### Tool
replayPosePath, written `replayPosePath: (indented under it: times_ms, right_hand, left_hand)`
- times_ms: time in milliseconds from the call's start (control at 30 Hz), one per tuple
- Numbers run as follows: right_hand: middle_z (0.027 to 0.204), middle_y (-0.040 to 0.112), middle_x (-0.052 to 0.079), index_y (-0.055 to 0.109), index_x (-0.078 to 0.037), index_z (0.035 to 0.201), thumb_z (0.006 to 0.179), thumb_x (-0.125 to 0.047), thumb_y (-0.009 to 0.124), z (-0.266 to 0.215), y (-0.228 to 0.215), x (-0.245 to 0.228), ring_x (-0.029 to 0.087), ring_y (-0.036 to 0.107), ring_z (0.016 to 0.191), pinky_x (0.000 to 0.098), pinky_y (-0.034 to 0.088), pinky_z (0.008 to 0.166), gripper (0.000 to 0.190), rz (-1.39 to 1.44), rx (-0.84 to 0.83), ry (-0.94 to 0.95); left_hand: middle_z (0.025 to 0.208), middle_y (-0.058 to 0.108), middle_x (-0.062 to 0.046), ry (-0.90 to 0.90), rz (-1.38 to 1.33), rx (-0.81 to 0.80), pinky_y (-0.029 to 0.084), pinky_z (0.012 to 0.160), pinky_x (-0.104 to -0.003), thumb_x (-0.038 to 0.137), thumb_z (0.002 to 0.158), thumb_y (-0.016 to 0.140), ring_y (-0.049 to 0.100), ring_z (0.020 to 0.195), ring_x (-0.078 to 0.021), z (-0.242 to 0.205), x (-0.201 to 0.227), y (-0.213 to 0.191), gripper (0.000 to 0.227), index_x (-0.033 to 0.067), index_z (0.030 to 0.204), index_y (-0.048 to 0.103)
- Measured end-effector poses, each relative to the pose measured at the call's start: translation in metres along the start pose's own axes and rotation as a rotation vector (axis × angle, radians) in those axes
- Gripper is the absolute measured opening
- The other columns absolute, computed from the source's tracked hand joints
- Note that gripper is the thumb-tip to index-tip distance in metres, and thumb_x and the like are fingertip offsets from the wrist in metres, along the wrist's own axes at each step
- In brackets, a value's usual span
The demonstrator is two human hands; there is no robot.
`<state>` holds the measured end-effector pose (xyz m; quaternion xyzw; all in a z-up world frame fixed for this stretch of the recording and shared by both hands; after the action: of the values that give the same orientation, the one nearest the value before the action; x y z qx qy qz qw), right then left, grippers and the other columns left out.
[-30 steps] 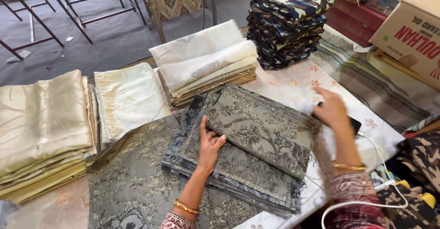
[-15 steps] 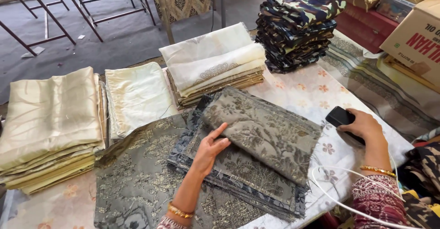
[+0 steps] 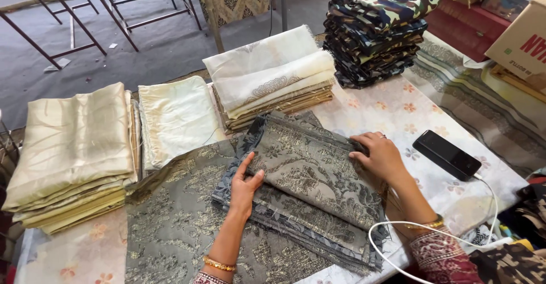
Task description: Folding and organizing various pieces of fabric and curtain panels on a workspace table.
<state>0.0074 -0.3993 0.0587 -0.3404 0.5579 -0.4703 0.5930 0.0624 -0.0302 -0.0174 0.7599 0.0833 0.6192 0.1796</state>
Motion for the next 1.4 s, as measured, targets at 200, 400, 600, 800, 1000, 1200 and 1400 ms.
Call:
replayPosePath:
  times_ms: [200,400,600,800,1000,1200,1400]
  right_hand:
    - [0.113,0.067,0.008,0.066,-0.017,0.13,0.082,-0.053,0.073,-0.005,0.007,-0.042,0.025,0.059,0.109,0.0418,0.049,0.092,0.06,-0.344,0.067,-0.097]
    - [0.109,0.067,0.008,0.066,-0.012,0.114,0.086,-0.048,0.071,0.005,0.037,-0.022,0.027,0.06,0.111,0.0424,0.05,0.091,0.046,-0.388,-0.111,-0.053]
    - [0.081,0.069,0.011,0.061,-0.012,0.093,0.089,-0.028,0.066,-0.051,-0.01,-0.109,0.034,0.071,0.077,0.0472,0.056,0.068,0.017,-0.132,-0.002,-0.159]
    - [0.077,0.06,0.007,0.055,-0.011,0.085,0.076,-0.012,0.062,-0.15,-0.002,-0.195,0.024,0.065,0.061,0.0361,0.052,0.05,0.011,-0.108,0.1,-0.689]
    - [0.078,0.053,0.002,0.05,-0.012,0.087,0.084,-0.017,0.064,-0.196,0.032,-0.203,0.016,0.064,0.067,0.031,0.051,0.052,0.015,-0.038,0.041,-1.031]
    - [0.083,0.063,0.003,0.062,-0.009,0.099,0.078,-0.011,0.067,-0.17,-0.002,-0.184,0.019,0.068,0.069,0.0317,0.054,0.055,0.022,0.253,-0.102,-0.9]
    - [0.088,0.073,0.009,0.067,-0.017,0.099,0.086,-0.036,0.07,-0.032,-0.03,-0.088,0.035,0.071,0.083,0.048,0.056,0.069,0.023,-0.011,0.007,-0.168]
  left_hand:
    - [0.107,0.049,0.0,0.237,0.376,0.143,0.053,0.082,-0.028,-0.003,0.077,0.078,0.056,0.086,-0.0133,-0.005,0.005,-0.005,0.077,0.0214,0.147,0.056]
    - [0.116,0.05,-0.011,0.862,1.011,0.318,0.047,0.094,-0.04,0.004,0.069,0.086,0.053,0.108,-0.0304,-0.055,0.054,0.028,0.054,0.0135,0.119,0.068]
    - [0.112,0.063,-0.014,0.052,-0.035,-0.255,0.059,0.092,-0.038,0.03,0.099,0.067,0.068,0.103,-0.0251,-0.053,-0.013,0.033,0.048,0.0088,0.141,0.055]
    - [0.126,0.068,-0.008,-0.194,-0.206,-0.109,0.059,0.076,-0.041,0.059,0.09,0.036,0.068,0.103,-0.0236,-0.097,-0.017,0.033,0.069,0.0254,0.149,0.04]
    - [0.134,0.059,-0.01,0.127,-0.415,0.169,0.055,0.096,-0.04,0.045,0.098,0.047,0.064,0.115,-0.023,-0.094,-0.048,-0.005,0.062,0.0092,0.148,0.04]
    - [0.136,0.058,-0.009,0.387,-0.28,0.234,0.05,0.101,-0.036,0.038,0.099,0.052,0.063,0.118,-0.0197,-0.111,-0.009,-0.007,0.067,0.005,0.153,0.033]
    - [0.108,0.063,-0.013,0.304,-0.162,-0.056,0.057,0.074,-0.035,0.04,0.097,0.05,0.066,0.084,-0.0211,-0.094,0.044,0.049,0.076,0.0129,0.159,0.013]
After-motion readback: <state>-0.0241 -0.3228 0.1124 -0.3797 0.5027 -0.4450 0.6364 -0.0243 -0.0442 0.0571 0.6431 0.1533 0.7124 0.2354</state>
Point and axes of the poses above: each hand's wrist, its own z-axis towards the middle knuckle, its own y-axis out of the palm, x = y × z, the point moved 5 cm from there along z, towards the middle knuckle
